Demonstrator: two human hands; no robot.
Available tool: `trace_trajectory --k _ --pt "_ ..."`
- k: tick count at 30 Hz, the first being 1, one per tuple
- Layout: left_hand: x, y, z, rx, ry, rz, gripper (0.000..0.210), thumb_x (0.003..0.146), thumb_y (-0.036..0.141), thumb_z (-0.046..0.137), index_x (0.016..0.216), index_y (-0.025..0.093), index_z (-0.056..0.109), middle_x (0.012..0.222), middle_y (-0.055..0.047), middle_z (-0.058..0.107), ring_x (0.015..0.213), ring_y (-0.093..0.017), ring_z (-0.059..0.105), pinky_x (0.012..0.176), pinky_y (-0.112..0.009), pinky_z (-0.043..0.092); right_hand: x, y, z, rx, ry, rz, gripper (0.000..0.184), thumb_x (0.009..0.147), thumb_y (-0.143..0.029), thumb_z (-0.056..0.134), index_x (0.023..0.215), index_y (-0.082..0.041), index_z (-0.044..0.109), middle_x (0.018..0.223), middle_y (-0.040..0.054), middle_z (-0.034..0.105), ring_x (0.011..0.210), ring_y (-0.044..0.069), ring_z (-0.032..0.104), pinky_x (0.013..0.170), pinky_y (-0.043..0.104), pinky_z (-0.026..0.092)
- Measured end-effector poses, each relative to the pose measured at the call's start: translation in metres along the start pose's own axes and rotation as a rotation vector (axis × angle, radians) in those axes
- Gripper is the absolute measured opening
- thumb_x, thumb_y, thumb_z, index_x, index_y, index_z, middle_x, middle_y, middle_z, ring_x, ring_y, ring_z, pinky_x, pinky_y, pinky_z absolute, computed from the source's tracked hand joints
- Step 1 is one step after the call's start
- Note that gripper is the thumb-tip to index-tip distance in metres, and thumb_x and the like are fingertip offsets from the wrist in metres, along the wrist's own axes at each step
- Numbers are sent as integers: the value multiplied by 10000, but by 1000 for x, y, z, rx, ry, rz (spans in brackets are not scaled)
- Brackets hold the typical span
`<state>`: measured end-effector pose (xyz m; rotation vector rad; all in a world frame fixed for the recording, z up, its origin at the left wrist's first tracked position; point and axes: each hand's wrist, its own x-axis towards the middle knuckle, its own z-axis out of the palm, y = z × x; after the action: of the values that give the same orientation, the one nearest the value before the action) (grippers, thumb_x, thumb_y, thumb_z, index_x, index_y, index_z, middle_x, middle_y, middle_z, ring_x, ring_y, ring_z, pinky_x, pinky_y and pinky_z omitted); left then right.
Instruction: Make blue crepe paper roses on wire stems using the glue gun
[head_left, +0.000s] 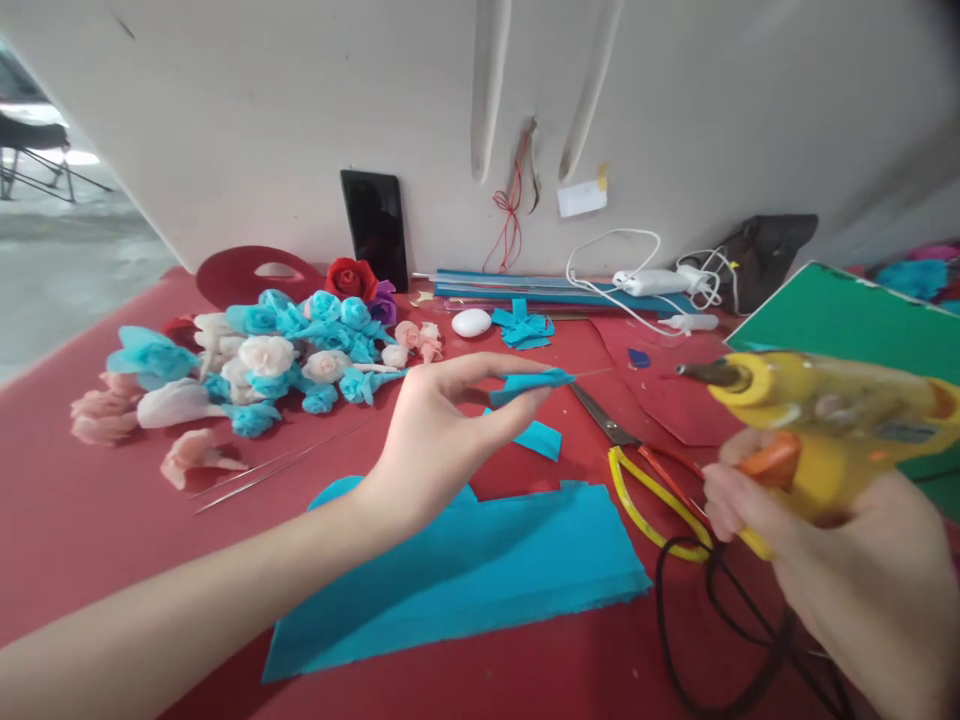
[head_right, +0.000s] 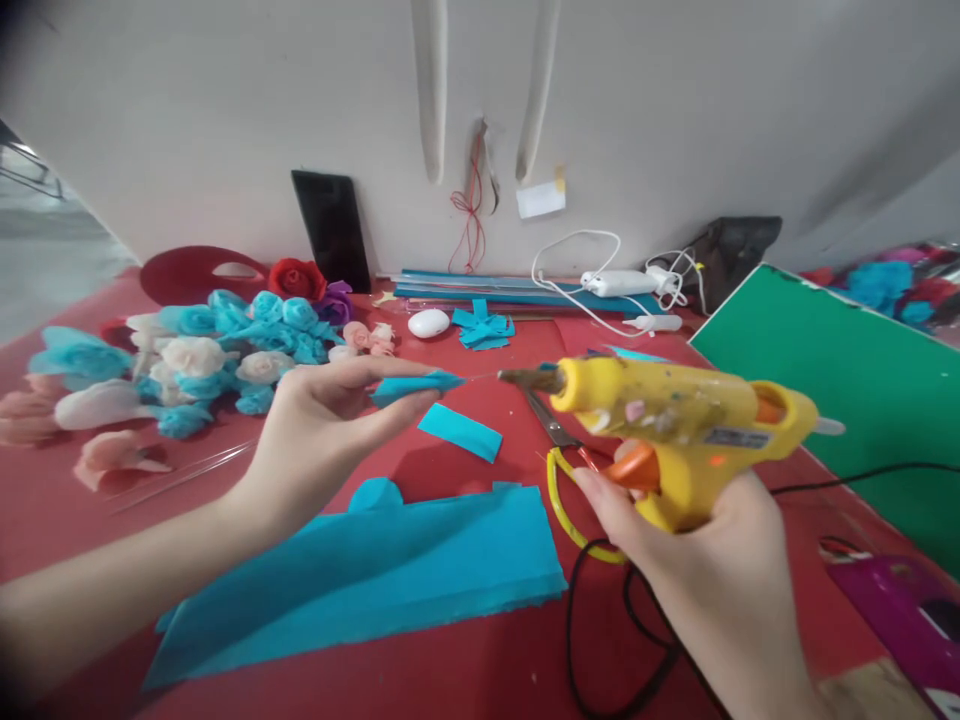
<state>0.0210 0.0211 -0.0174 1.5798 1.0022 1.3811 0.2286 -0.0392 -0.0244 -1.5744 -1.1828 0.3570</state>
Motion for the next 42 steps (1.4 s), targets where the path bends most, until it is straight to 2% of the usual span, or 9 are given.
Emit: trace_trajectory --k 5,9,12,16,22,27,35,39,42 --pt "-6 12 0 91 -15 170 139 707 89 689 791 190 733 788 53 746 709 -77 651 613 -145 487 -5 -10 -1 -124 -17 23 161 449 -311 760 499 -261 616 467 0 608 396 201 575 276 233 404" --pt "-7 15 -1 109 1 183 148 696 81 699 782 198 727 776 64 744 708 -75 651 624 -152 487 -7 -8 0 -239 7 -53 130 518 -356 732 558 -288 629 515 1 639 438 231 609 253 258 365" --pt "-9 17 -1 113 11 177 129 697 107 714 771 213 722 771 79 744 695 -66 650 621 -138 492 -11 -3 -1 -251 51 -77 145 535 -369 731 579 -288 620 518 0 642 416 235 598 237 270 333" --pt "-10 20 1 107 13 136 105 706 143 725 777 221 722 784 85 742 716 -71 652 645 -125 502 -15 -1 0 -240 40 -94 125 554 -335 729 581 -293 614 512 -14 639 397 226 590 216 260 281" --pt "-12 21 2 101 17 143 105 706 138 726 780 212 724 781 81 740 711 -76 653 644 -124 510 -17 3 -2 -196 -10 -108 115 608 -340 700 560 -277 616 509 -27 641 439 213 622 345 230 492" --pt "-13 20 2 98 -9 145 90 720 145 717 787 205 723 781 74 737 717 -78 657 632 -115 519 -20 16 -9 -273 -2 -163 135 652 -362 731 663 -259 643 570 -30 664 480 189 633 410 213 522" --pt "-10 20 2 110 5 140 102 708 127 717 769 209 728 775 74 742 688 -78 651 596 -120 511 -21 26 -9 -140 -7 -91 228 636 -317 773 835 -295 664 734 -33 701 582 213 663 519 273 572" --pt "-10 19 2 99 5 128 107 708 133 718 777 214 728 785 73 744 685 -80 651 594 -130 512 -20 19 -7 -130 -52 -148 143 696 -336 724 829 -321 672 768 -40 702 658 213 675 607 290 592" --pt "-10 18 2 89 -4 124 114 712 128 714 781 217 725 795 68 744 697 -85 656 603 -135 522 -20 16 -5 -172 -70 -175 55 712 -323 709 750 -297 680 698 -25 691 626 214 669 617 299 590"
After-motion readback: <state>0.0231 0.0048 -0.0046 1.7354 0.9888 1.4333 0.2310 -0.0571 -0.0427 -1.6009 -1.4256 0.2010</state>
